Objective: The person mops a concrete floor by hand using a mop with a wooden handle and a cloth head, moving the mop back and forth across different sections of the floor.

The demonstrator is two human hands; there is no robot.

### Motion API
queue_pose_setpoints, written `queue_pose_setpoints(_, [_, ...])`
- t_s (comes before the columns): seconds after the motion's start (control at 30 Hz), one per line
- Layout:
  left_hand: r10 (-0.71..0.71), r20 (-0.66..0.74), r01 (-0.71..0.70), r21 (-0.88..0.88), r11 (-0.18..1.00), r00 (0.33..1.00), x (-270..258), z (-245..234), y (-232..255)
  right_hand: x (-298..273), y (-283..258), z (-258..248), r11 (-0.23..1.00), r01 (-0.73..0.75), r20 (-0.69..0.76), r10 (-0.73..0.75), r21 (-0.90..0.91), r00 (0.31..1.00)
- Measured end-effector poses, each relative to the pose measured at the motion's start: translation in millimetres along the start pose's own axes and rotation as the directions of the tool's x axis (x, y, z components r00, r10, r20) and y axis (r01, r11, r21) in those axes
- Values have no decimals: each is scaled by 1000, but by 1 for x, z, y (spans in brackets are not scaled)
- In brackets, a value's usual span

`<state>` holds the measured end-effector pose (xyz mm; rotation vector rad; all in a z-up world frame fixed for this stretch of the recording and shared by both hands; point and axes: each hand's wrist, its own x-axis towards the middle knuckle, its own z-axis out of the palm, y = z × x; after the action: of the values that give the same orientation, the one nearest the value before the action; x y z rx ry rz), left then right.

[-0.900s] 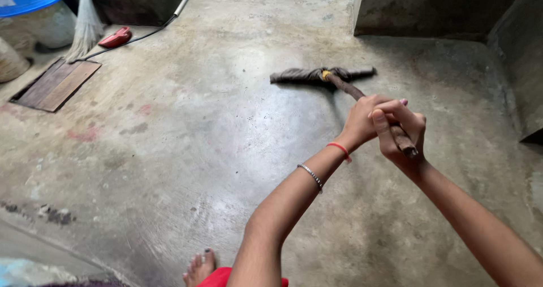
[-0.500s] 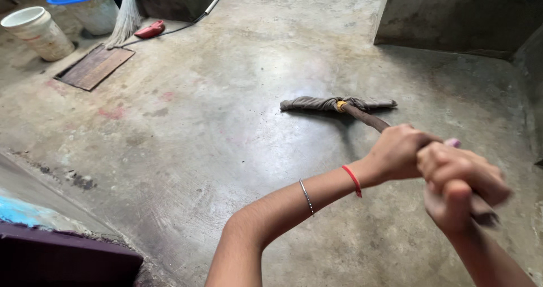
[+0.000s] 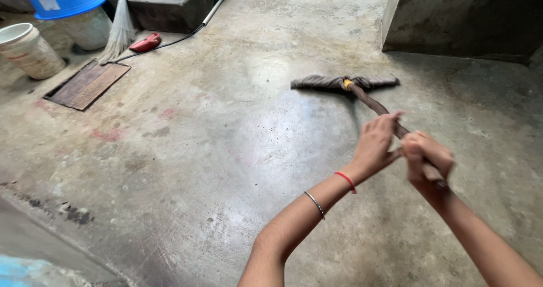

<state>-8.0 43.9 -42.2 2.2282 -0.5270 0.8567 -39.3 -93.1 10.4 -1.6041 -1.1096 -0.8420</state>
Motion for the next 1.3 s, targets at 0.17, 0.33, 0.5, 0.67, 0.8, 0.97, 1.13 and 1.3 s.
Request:
queue_pose_setpoints(0.17, [-254, 22, 243, 227, 943, 967, -24, -6, -59, 3, 58, 53, 975, -97, 99, 119, -199, 988])
queue_pose_setpoints(0.33, [-343, -4, 335, 220, 916, 939, -30, -14, -70, 9, 60, 53, 970, -137, 157, 170, -202, 973])
queue_pose_setpoints(0.5, [-214, 14, 204, 232, 951, 977, -16, -31, -46, 26, 32, 15, 970, -27, 246, 88, -241, 965])
queue_pose_setpoints(0.67, [40, 15, -42, 125, 991, 999, 1, -32, 6, 35, -25, -40, 976, -55, 207, 99, -210, 973])
queue_pose_setpoints(0.8, [226, 29, -228, 101, 968, 974, 10, -8, 51, 37, -64, -72, 974, -166, 148, 189, -151, 971])
queue_pose_setpoints(0.97, [176, 176, -218, 259, 941, 969, -6, -8, 56, 20, -68, -73, 1000, -20, 114, 20, 1, 993])
queue_pose_setpoints(1.13, [7, 77, -33, 349, 937, 997, 7, -12, 22, 32, 3, -29, 984, 111, 153, -89, -140, 984])
queue_pose_setpoints(1.3, [-271, 116, 210, 378, 902, 955, 1, -13, 5, 48, 17, -10, 976, -92, 256, 142, -198, 956])
